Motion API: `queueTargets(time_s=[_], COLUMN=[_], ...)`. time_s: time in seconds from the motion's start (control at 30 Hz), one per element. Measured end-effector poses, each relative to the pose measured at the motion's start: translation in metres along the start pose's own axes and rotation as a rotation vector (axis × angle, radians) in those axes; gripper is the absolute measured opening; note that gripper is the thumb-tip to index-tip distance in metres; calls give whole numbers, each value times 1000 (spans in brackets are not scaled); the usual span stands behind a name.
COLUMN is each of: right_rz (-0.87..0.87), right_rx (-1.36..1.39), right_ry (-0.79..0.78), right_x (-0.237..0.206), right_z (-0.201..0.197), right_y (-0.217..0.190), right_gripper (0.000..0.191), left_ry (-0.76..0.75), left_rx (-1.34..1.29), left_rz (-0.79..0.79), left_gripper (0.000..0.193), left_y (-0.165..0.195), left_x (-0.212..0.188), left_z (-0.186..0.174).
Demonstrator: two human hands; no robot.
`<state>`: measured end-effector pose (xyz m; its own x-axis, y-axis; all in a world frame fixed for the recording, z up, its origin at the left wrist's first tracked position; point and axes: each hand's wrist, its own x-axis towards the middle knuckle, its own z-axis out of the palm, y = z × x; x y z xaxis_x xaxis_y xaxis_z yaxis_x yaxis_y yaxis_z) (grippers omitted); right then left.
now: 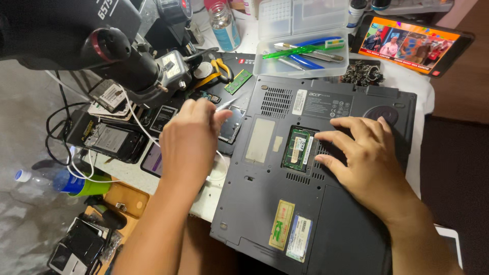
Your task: The person removes the back cover of a laptop using a screwdriver, then removes the hard drive and an SSD. They place the removed components on the table and reinsert the SSD into its slot, securing it with a screw.
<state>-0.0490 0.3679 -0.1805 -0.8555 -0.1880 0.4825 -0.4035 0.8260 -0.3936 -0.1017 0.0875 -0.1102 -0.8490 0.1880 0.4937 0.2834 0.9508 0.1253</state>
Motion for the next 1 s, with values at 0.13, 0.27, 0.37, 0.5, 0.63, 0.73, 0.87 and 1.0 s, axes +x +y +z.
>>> queueTargets(time_s=[0.13, 0.27, 0.37, 0.5, 0.63, 0.73, 0.87, 1.0], right_rz=[33, 24, 18, 14, 28, 13, 53, 91], right_rx=[6, -21, -22, -29, -7, -8, 53, 31], right_ry=[-20, -7, 5, 4, 18, 35, 25, 24], right_x=[-3, -3, -2, -2, -1, -1, -1, 0], right_z=[4, 5, 5, 3, 5, 4, 4, 4], right_y=[1, 0, -1, -1, 0, 1, 0, -4], right_gripper=[47, 49, 51, 55, 58, 56, 48, 39], left_ry=[-71, -145, -171, -105, 5, -6, 0, 1], left_rx=[-570, -460, -867, -865, -830, -780, -709, -729], left_rz=[-66, 135, 177, 303, 351, 430, 463, 463], left_gripper=[31, 46, 20, 22, 11, 26, 43, 23], left_y=[9, 20, 29, 40, 41, 37, 34, 35], left_x=[-17, -22, -17, 0, 1, -10, -20, -18], left_z=[6, 41, 66, 84, 91, 94, 95, 93])
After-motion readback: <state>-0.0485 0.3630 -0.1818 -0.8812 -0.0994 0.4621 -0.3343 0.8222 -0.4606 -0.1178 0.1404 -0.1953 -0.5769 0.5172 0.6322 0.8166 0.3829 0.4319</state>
